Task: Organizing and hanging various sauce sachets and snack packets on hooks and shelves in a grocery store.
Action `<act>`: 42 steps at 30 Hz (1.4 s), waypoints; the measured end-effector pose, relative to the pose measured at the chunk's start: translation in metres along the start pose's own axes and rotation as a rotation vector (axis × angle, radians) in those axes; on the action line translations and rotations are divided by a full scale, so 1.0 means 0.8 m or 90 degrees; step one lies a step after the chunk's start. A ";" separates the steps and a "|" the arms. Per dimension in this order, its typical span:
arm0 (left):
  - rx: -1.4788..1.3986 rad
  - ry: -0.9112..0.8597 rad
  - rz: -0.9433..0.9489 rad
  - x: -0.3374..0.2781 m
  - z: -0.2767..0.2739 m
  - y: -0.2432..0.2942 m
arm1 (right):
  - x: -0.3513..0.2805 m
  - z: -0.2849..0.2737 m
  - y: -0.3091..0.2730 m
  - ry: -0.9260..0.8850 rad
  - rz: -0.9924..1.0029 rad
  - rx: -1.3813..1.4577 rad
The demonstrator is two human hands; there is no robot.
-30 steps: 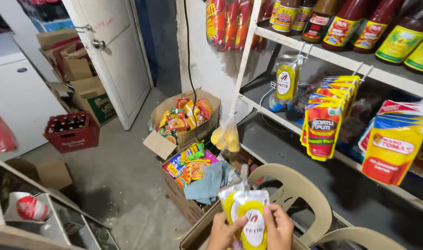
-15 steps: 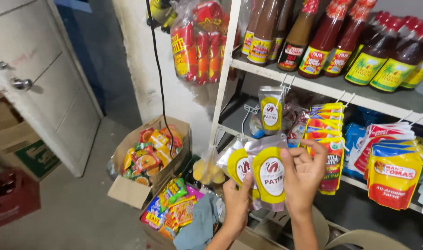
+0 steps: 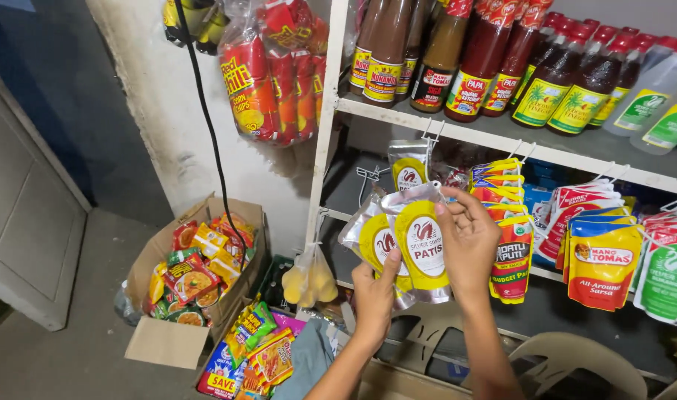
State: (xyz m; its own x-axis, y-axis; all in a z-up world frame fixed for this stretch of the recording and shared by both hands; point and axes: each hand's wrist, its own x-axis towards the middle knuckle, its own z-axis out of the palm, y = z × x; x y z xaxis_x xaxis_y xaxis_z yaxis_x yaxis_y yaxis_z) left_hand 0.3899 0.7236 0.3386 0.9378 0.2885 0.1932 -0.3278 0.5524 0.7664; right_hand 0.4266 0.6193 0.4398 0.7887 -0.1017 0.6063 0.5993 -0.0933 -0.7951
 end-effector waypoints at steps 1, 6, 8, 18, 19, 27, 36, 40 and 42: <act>0.000 -0.001 -0.002 0.001 -0.002 -0.002 | 0.001 0.000 0.004 0.002 0.001 -0.002; -0.030 0.012 -0.021 0.008 -0.003 -0.011 | 0.002 0.002 0.011 0.004 0.009 0.004; -0.033 0.013 -0.024 0.012 -0.005 -0.016 | 0.003 0.003 0.013 0.008 0.006 -0.001; -0.019 0.041 -0.037 0.021 -0.012 -0.027 | 0.008 0.003 0.036 0.022 -0.011 -0.014; -0.019 0.040 -0.037 0.022 -0.013 -0.029 | 0.010 0.003 0.045 0.023 -0.011 -0.013; 0.022 0.150 -0.037 0.026 -0.052 -0.041 | 0.045 0.007 0.113 0.061 -0.033 -0.232; 0.021 0.145 -0.078 0.019 -0.057 -0.019 | 0.084 0.022 0.157 0.112 -0.210 -0.318; -0.014 0.109 -0.105 0.013 -0.045 -0.006 | 0.086 0.020 0.152 0.113 -0.175 -0.314; -0.027 0.065 -0.114 0.011 -0.045 -0.014 | 0.084 0.016 0.149 0.094 -0.202 -0.329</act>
State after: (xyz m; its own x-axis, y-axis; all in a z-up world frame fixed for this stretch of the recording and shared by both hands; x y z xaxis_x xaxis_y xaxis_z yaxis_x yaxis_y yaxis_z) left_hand 0.3980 0.7483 0.3095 0.9660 0.2586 -0.0086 -0.1630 0.6341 0.7559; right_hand 0.5529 0.6142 0.3857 0.5338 -0.1228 0.8366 0.6280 -0.6049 -0.4895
